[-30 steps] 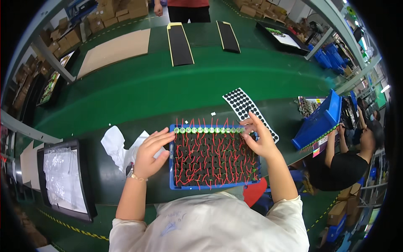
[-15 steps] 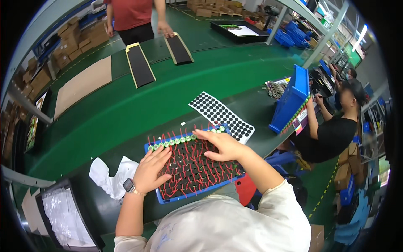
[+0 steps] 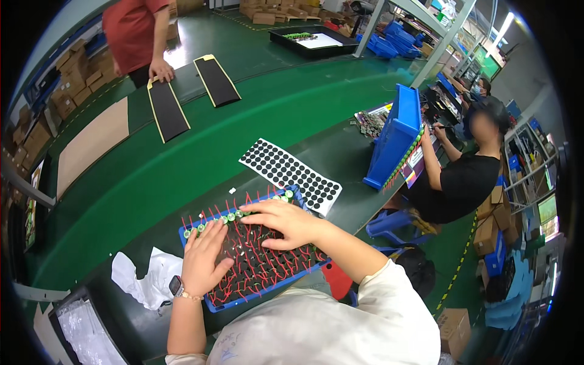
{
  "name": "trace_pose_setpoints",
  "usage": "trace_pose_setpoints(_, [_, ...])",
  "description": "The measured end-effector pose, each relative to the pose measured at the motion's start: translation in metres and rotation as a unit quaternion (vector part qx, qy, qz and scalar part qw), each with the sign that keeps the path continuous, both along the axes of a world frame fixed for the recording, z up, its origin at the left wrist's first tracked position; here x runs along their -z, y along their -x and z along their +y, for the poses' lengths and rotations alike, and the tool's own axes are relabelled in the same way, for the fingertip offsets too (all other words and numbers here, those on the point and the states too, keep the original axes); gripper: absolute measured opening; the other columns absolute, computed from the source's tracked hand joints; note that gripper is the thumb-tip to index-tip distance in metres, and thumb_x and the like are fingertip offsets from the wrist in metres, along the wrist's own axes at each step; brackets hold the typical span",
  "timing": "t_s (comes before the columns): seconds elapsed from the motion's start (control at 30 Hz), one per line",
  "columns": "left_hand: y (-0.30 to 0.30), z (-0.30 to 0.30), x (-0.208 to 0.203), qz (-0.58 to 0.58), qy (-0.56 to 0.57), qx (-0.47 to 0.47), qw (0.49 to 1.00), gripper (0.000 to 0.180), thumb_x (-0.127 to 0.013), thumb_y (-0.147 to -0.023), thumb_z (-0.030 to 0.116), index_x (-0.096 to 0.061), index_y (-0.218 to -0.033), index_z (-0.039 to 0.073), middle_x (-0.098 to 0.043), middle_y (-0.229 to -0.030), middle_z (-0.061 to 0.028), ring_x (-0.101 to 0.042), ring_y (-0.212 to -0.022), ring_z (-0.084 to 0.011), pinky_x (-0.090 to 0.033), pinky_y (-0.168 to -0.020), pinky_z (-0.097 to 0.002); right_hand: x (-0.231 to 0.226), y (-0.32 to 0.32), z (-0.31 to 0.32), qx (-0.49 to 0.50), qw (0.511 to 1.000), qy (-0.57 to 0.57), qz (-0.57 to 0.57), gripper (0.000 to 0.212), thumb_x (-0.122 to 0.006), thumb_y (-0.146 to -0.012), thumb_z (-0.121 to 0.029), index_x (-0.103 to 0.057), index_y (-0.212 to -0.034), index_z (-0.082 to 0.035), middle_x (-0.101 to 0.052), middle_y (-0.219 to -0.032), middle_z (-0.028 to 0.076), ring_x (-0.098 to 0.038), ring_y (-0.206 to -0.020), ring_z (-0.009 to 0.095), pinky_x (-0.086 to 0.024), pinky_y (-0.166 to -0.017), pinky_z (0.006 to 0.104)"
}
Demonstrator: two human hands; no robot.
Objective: Assembling electronic components by applying labels to circuit boards and preparing packaging sleeves.
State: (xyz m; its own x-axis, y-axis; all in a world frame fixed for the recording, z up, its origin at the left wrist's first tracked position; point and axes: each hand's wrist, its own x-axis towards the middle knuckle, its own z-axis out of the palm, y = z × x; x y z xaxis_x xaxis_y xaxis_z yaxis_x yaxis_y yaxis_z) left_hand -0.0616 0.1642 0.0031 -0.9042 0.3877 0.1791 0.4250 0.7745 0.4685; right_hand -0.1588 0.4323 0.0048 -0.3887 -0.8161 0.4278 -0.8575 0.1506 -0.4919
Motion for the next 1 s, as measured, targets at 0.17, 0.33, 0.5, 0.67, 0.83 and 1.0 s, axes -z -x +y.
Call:
trace_pose_setpoints(0.17, [-0.001,0.002,-0.001,0.017,-0.009,-0.004,1.000,0.063,-0.060,-0.085,0.047,-0.055,-0.133,0.007,-0.051,-0.143,-0.0099,-0.044,-0.135,-0.0294,-0.027,-0.113,-0.0491,0.003,0.001,0.000,-0.023,0.998,0.017,-0.049,0.068,-0.071,-0.079,-0.027,-0.046,-0.140,-0.011,-0.049,-0.140,0.016,-0.052,-0.123,0.035,-0.043,-0.103,0.0458])
trace_pose_setpoints(0.33, [-0.002,0.003,0.001,0.019,-0.035,-0.020,0.999,0.055,-0.062,-0.085,0.040,-0.059,-0.129,0.008,-0.056,-0.137,-0.0086,-0.047,-0.133,-0.0283,-0.029,-0.111,-0.0474,0.004,0.002,0.001,-0.031,0.998,0.008,-0.060,0.067,-0.073,-0.078,-0.028,-0.049,-0.137,-0.007,-0.055,-0.136,0.011,-0.054,-0.122,0.033,-0.045,-0.101,0.0446])
trace_pose_setpoints(0.5, [0.000,0.007,-0.002,0.022,-0.038,-0.027,0.999,0.050,-0.065,-0.084,0.033,-0.061,-0.127,0.009,-0.058,-0.136,-0.0082,-0.049,-0.131,-0.0278,-0.030,-0.110,-0.0463,0.002,0.001,0.003,-0.015,0.998,0.011,-0.060,0.068,-0.072,-0.078,-0.028,-0.048,-0.138,-0.008,-0.057,-0.132,0.017,-0.056,-0.119,0.035,-0.045,-0.101,0.0449])
trace_pose_setpoints(0.67, [0.007,0.007,-0.002,0.023,-0.047,-0.027,0.998,0.046,-0.066,-0.083,0.029,-0.063,-0.124,0.010,-0.059,-0.135,-0.0083,-0.049,-0.131,-0.0274,-0.031,-0.109,-0.0468,-0.002,0.004,0.006,0.005,0.997,0.013,-0.082,0.071,-0.072,-0.077,-0.029,-0.047,-0.139,-0.008,-0.057,-0.131,0.018,-0.057,-0.117,0.035,-0.045,-0.101,0.0440])
trace_pose_setpoints(0.83, [-0.003,-0.002,-0.003,0.023,-0.054,-0.043,0.997,0.044,-0.066,-0.083,0.028,-0.063,-0.124,0.011,-0.059,-0.135,-0.0083,-0.049,-0.131,-0.0280,-0.032,-0.109,-0.0476,-0.006,0.001,-0.007,-0.009,0.996,-0.002,-0.087,0.071,-0.072,-0.077,-0.030,-0.047,-0.138,-0.006,-0.057,-0.130,0.018,-0.058,-0.116,0.036,-0.046,-0.098,0.0438])
trace_pose_setpoints(1.0, [-0.014,-0.007,0.003,0.046,-0.063,-0.034,0.996,0.050,-0.062,-0.087,0.037,-0.058,-0.131,0.013,-0.059,-0.134,-0.0093,-0.052,-0.127,-0.0301,-0.036,-0.106,-0.0470,-0.003,-0.006,-0.012,-0.008,0.997,-0.024,-0.075,0.067,-0.073,-0.076,-0.031,-0.052,-0.134,-0.005,-0.060,-0.126,0.019,-0.059,-0.113,0.037,-0.047,-0.096,0.0431])
